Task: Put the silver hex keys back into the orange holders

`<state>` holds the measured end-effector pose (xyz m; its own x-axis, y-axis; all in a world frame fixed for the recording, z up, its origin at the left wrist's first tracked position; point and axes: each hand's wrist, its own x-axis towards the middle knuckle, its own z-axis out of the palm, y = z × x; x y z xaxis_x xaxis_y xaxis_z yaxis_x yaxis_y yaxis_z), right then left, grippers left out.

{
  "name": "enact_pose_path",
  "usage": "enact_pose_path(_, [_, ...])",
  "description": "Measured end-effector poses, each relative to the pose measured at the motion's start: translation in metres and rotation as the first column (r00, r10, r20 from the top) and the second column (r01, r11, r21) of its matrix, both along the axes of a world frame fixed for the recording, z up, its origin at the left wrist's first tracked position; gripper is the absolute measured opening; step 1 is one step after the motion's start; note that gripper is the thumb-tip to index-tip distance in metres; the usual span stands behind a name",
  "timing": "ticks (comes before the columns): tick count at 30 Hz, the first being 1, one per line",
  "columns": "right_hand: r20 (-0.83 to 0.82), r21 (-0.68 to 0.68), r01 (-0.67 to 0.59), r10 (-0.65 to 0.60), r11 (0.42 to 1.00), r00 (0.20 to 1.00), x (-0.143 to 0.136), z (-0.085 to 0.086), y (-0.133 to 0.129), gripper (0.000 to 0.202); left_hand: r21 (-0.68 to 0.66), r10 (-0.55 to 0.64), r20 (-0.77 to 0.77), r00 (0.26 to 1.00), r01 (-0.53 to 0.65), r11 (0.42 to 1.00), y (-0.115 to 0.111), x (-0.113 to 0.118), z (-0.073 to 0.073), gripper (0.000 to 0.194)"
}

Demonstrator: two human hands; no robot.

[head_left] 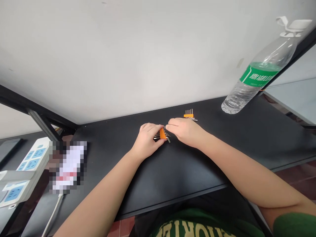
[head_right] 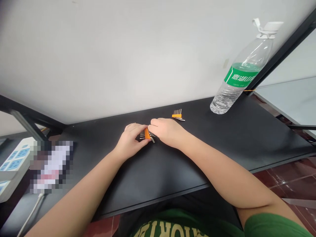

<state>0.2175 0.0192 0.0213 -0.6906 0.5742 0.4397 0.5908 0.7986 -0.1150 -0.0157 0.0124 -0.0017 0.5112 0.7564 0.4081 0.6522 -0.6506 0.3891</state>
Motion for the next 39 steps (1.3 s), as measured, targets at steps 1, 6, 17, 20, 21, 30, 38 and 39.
enact_pose_path(1, [-0.022,-0.014,-0.028,0.027,1.000,0.999,-0.001,-0.001,0.000,0.032,-0.004,-0.012,-0.001,1.000,0.012,1.000,0.000,0.000,0.000,0.036])
enact_pose_path(6, [-0.190,-0.119,-0.107,0.083,0.987,0.978,-0.001,-0.004,0.004,0.028,-0.025,-0.071,0.028,0.997,0.072,0.997,-0.002,0.003,0.002,0.033])
enact_pose_path(17, [-0.521,-0.796,-0.307,-0.331,0.522,0.787,-0.008,-0.009,0.005,0.022,0.022,-0.087,0.098,0.991,0.085,0.996,-0.003,0.004,0.004,0.035])
enact_pose_path(20, [-0.557,-0.818,-0.412,-0.373,0.401,0.742,-0.009,-0.011,0.007,0.031,0.037,-0.061,0.098,0.993,0.057,0.998,-0.004,0.004,0.004,0.036])
enact_pose_path(21, [-0.564,-0.820,-0.439,-0.386,0.367,0.730,-0.009,-0.013,0.008,0.034,0.039,-0.051,0.094,0.994,0.047,0.998,-0.005,0.003,0.004,0.036])
enact_pose_path(30, [-0.445,-0.883,-0.331,-0.370,0.332,0.816,-0.012,-0.015,0.011,0.043,0.056,-0.002,0.044,0.999,0.000,0.998,-0.003,0.001,0.001,0.039])
enact_pose_path(38, [0.028,-0.256,0.550,-0.563,0.795,0.826,0.032,0.005,0.028,0.017,-0.026,0.193,-0.117,0.974,-0.197,0.980,0.011,-0.008,-0.008,0.043])
enact_pose_path(39, [0.084,-0.230,0.595,-0.593,0.770,0.801,0.040,0.006,0.032,0.018,-0.051,0.202,-0.131,0.971,-0.210,0.976,0.012,-0.009,-0.009,0.043])
